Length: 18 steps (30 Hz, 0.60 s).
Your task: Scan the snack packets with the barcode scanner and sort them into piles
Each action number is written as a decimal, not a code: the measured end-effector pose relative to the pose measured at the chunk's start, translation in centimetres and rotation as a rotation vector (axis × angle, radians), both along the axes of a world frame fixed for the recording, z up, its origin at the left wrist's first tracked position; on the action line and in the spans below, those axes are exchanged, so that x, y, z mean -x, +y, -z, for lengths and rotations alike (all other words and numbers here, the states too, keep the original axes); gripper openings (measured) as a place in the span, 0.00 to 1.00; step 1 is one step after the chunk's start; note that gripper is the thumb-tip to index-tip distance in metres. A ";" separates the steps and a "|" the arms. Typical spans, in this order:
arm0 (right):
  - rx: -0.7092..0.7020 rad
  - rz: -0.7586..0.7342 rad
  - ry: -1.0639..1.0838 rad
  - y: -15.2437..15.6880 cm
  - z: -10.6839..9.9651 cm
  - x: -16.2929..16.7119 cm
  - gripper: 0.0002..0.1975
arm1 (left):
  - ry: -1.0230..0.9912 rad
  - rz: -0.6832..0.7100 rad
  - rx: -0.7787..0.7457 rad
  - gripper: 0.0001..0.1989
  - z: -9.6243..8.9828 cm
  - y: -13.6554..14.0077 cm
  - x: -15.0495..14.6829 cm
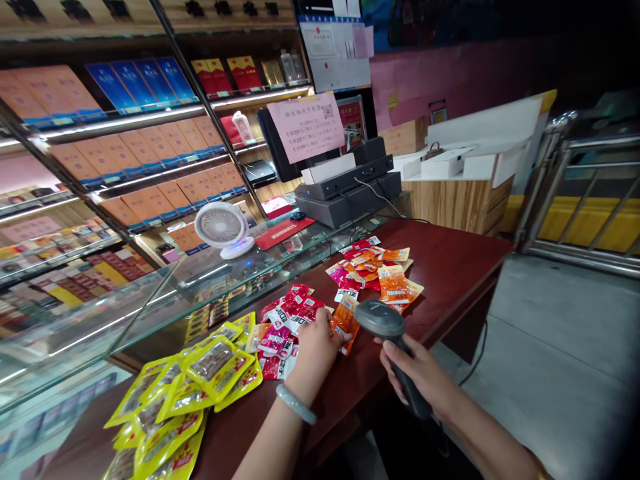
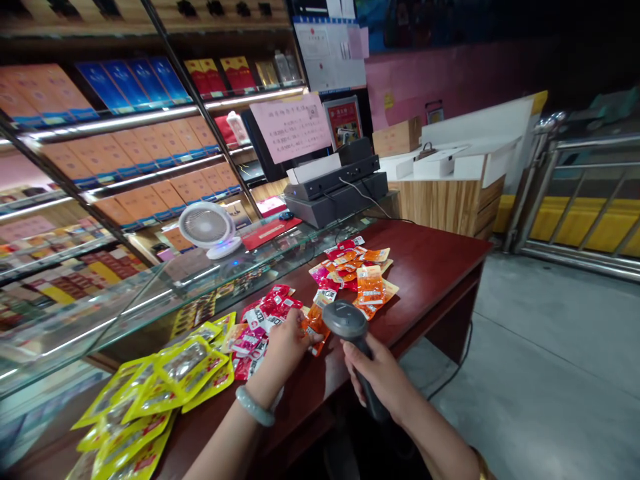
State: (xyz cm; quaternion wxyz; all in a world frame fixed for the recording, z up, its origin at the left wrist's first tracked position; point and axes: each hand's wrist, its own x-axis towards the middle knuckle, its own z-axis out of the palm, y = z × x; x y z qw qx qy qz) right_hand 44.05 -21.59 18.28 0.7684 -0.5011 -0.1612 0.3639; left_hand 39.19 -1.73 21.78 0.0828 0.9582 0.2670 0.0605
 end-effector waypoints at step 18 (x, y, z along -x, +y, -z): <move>0.005 -0.065 -0.003 0.1 1.1 -0.4 0.19 | -0.073 -0.058 -0.300 0.21 -0.2 1.4 4.4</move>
